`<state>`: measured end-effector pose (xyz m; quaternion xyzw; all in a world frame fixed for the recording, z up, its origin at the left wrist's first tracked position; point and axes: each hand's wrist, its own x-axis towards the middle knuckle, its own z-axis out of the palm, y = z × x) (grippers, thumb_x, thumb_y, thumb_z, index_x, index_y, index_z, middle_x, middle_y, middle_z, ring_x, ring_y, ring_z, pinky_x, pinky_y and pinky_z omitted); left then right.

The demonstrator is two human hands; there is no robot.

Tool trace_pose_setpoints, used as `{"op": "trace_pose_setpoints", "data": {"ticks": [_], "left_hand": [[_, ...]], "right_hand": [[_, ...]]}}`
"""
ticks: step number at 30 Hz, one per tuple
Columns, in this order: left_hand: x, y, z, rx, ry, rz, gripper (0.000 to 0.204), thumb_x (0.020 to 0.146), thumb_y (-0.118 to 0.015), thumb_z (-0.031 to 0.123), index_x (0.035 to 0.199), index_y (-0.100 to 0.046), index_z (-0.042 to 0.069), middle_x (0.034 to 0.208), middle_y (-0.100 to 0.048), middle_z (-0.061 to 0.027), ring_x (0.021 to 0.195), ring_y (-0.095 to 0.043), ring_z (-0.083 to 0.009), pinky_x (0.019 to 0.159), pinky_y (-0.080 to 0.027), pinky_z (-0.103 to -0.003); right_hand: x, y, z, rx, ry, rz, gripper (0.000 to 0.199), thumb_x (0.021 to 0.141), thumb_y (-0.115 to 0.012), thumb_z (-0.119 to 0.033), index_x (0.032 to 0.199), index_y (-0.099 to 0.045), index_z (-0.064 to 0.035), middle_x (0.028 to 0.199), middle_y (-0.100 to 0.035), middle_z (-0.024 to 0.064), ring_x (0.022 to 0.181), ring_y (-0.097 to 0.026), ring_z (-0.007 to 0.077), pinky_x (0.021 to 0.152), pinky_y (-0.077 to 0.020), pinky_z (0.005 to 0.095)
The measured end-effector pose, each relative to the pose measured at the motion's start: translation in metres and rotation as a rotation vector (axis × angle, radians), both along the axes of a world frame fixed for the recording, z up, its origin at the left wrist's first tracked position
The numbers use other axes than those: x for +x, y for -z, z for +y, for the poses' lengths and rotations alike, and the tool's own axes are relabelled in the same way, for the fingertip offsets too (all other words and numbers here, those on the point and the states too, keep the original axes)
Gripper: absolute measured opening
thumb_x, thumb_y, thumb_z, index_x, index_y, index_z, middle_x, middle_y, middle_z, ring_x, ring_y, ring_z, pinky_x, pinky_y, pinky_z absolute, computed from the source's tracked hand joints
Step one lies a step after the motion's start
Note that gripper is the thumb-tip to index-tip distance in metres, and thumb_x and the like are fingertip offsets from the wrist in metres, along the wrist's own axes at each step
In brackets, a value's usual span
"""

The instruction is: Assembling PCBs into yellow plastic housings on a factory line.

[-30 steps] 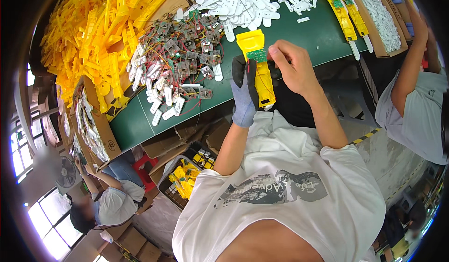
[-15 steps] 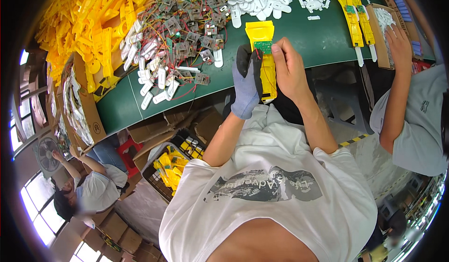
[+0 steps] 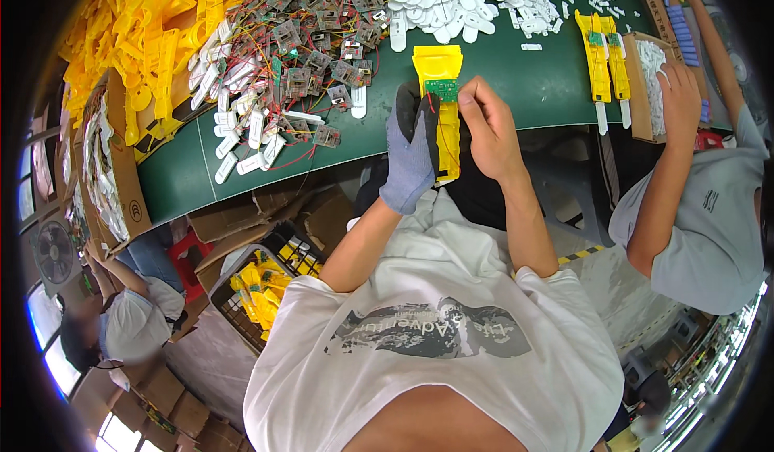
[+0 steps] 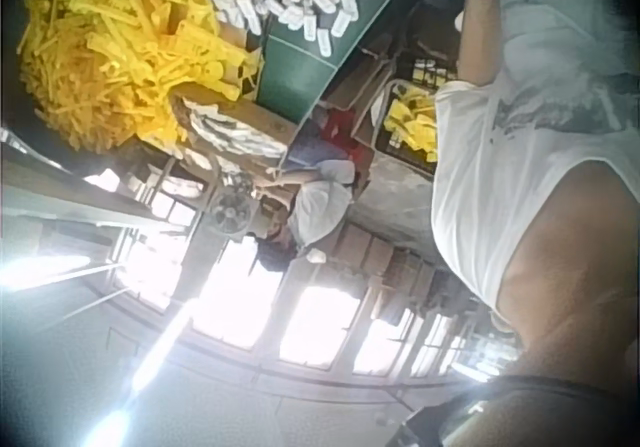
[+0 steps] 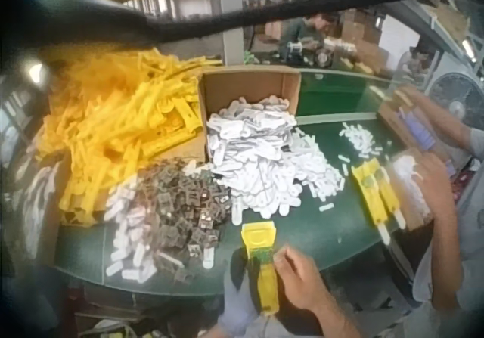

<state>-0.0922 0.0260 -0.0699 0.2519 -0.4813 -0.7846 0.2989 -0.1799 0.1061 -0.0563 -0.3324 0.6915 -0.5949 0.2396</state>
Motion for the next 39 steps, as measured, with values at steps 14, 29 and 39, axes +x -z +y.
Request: {"op": "trace_pose_setpoints", "data": {"ticks": [14,29,39], "left_hand": [[0.002,-0.006,-0.015,0.093,0.135,0.014,0.017,0.093,-0.053,0.018,0.102,-0.048,0.004,0.085,-0.054,-0.0015,0.071,-0.049,-0.0048,0.061,-0.043,-0.021],[-0.033,-0.025,0.035,0.156,0.119,0.022,0.019,0.09,-0.058,0.013,0.103,-0.054,0.0,0.091,-0.058,-0.003,0.082,-0.051,-0.0074,0.073,-0.044,-0.023],[-0.004,-0.053,-0.027,-0.218,0.35,-0.026,0.026,0.088,-0.056,0.009,0.112,-0.053,-0.002,0.102,-0.059,-0.0074,0.094,-0.056,-0.0109,0.084,-0.045,-0.025]], "right_hand": [[-0.01,-0.004,-0.003,0.003,-0.061,-0.005,0.017,0.092,-0.049,-0.013,0.081,-0.049,0.0,0.067,-0.048,0.0043,0.062,-0.042,0.0112,0.06,-0.0374,0.0254],[-0.001,-0.023,0.052,0.097,0.096,0.132,0.061,0.073,-0.069,-0.014,0.127,-0.042,-0.0008,0.115,-0.054,0.0179,0.095,-0.06,0.0276,0.081,-0.0485,0.0337],[-0.132,-0.017,0.097,0.458,0.705,0.745,0.047,0.077,-0.066,-0.019,0.116,-0.05,-0.0002,0.107,-0.058,0.0223,0.098,-0.056,0.0386,0.085,-0.0442,0.042]]}}
